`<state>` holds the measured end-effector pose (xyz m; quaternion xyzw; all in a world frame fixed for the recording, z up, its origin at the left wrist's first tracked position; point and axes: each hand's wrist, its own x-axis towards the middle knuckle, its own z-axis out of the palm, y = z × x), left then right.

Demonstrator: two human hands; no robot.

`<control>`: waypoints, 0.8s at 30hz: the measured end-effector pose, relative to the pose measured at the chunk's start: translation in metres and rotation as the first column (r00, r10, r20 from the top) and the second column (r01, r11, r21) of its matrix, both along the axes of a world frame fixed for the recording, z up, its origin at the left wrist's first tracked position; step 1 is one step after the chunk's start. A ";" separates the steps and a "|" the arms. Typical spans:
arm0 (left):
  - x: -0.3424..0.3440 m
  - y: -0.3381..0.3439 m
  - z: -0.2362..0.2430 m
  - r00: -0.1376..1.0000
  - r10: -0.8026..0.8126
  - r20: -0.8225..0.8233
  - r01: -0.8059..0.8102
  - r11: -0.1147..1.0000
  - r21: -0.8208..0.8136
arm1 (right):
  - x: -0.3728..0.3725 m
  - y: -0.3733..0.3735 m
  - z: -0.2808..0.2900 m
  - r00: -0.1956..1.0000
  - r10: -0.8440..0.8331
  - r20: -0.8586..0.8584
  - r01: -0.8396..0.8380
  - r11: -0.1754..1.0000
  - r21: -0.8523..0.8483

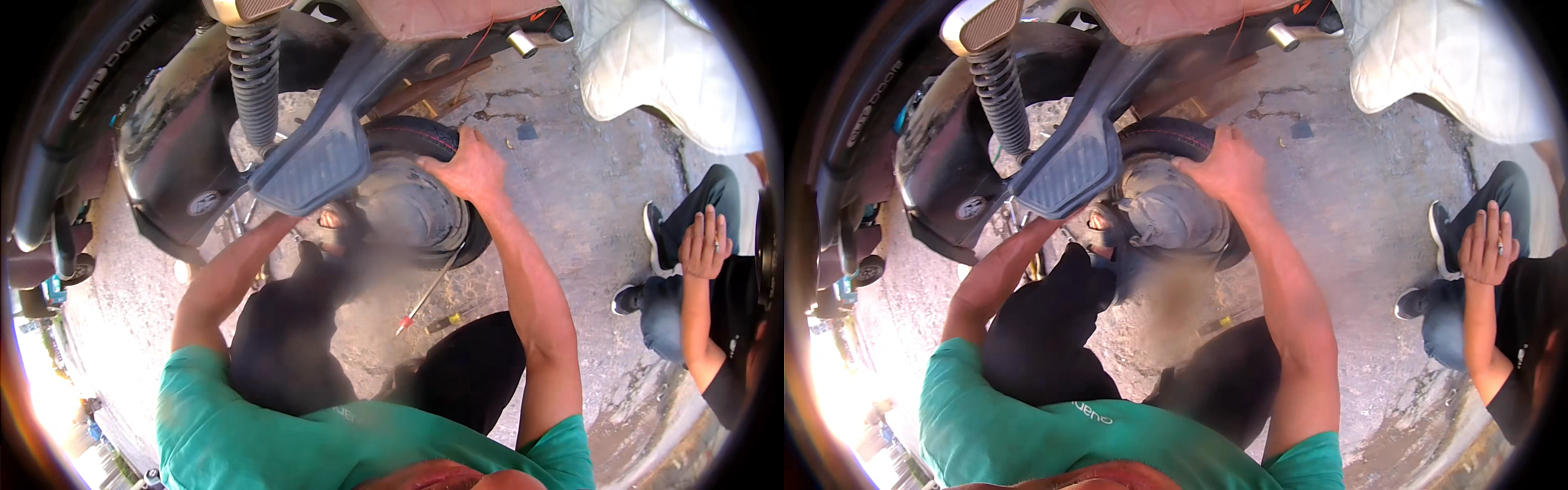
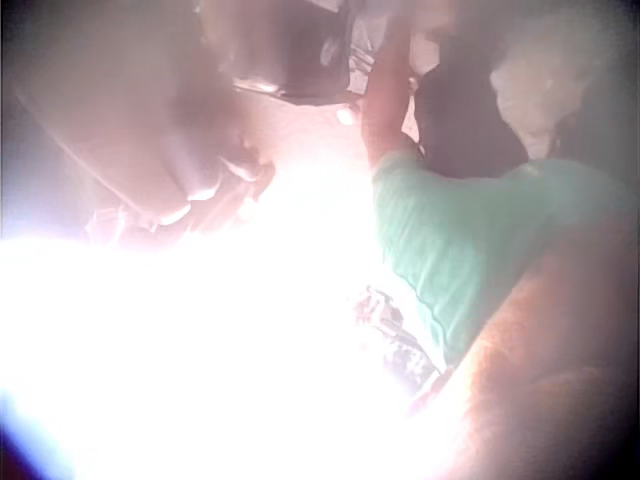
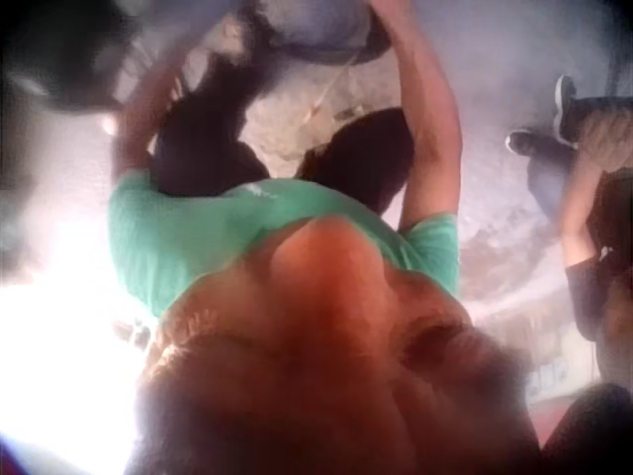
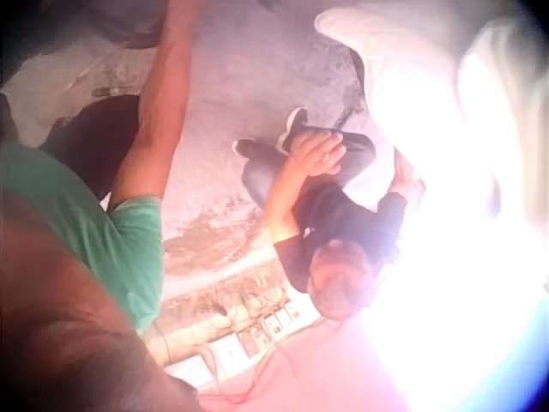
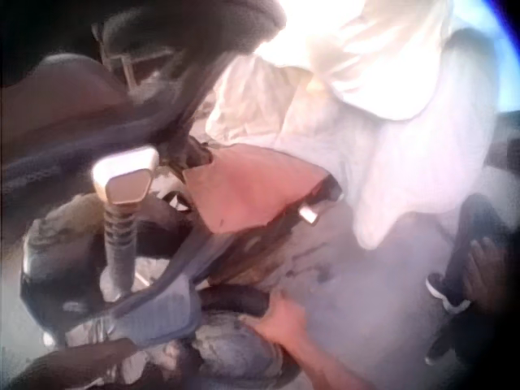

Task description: The person pales a tire off of a wheel rim from an electric vehicle. They use a screwdriver and a metal pry bar to lever the tire bead over the rim edge while holding the wheel steady by hand on the ground.

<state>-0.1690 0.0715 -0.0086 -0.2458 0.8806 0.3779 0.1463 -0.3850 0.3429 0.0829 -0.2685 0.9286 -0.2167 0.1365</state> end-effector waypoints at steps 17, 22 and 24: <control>-0.032 -0.045 -0.042 0.985 0.118 -0.124 -0.126 0.990 -0.060 | -0.014 -0.035 0.002 0.985 0.173 -0.022 -0.171 0.982 0.083; 0.013 -0.042 -0.016 0.978 0.158 -0.137 -0.164 0.986 -0.034 | -0.010 -0.036 0.008 0.983 0.178 -0.036 -0.174 0.981 0.087; 0.029 -0.039 -0.011 0.976 0.175 -0.127 -0.180 0.983 -0.025 | -0.011 -0.030 0.007 0.983 0.178 -0.037 -0.175 0.981 0.084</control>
